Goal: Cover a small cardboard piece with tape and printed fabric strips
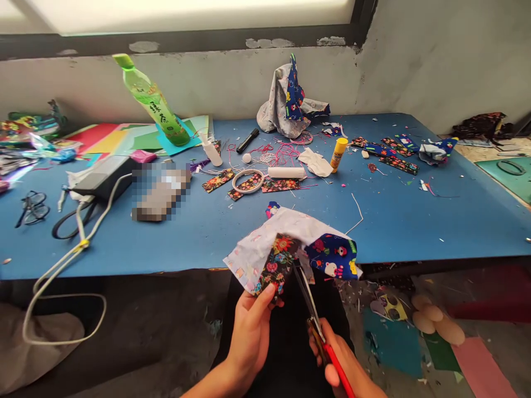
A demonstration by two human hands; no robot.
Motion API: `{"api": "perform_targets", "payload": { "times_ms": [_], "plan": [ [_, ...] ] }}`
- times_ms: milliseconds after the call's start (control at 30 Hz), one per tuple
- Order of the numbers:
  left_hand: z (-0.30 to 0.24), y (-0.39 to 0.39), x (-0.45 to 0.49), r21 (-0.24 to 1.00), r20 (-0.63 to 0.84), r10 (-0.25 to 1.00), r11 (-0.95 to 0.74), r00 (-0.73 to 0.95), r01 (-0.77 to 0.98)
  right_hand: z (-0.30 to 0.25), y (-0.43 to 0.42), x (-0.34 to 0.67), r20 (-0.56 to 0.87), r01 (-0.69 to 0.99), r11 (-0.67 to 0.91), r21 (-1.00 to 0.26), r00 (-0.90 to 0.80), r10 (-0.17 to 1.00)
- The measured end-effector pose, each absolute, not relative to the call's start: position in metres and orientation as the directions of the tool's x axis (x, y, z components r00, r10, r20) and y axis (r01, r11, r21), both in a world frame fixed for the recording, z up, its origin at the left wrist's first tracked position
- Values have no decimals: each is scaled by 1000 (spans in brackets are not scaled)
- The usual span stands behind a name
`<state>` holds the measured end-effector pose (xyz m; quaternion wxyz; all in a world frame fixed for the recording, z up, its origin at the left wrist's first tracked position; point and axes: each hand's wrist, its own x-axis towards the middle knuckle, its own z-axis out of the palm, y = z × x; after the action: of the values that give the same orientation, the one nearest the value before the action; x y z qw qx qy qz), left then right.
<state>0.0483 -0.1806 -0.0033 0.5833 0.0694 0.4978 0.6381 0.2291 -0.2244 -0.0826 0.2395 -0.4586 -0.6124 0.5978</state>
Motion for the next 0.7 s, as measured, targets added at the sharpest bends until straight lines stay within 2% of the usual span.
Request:
{"api": "perform_targets", "payload": {
  "times_ms": [100,233,433,567,700],
  "plan": [
    [-5,-181,57,702,-516,797,184,-314,-688,-84,-223,226,-241,248,-139,-959,-454,858],
    [-6,-183,66,667,-573,790,294,-219,-684,-79,-214,218,-187,240,-88,-967,-434,881],
    [-6,-189,62,739,-533,832,370,-152,-563,-76,-211,206,-162,218,-73,-973,-427,889],
    [-5,-193,61,807,-455,879,339,-141,-484,-73,-214,206,-178,194,-96,-976,-473,863],
    [16,-180,62,793,-445,888,331,-115,-512,-59,-225,243,-266,189,-197,-962,-488,831]
  ]
}}
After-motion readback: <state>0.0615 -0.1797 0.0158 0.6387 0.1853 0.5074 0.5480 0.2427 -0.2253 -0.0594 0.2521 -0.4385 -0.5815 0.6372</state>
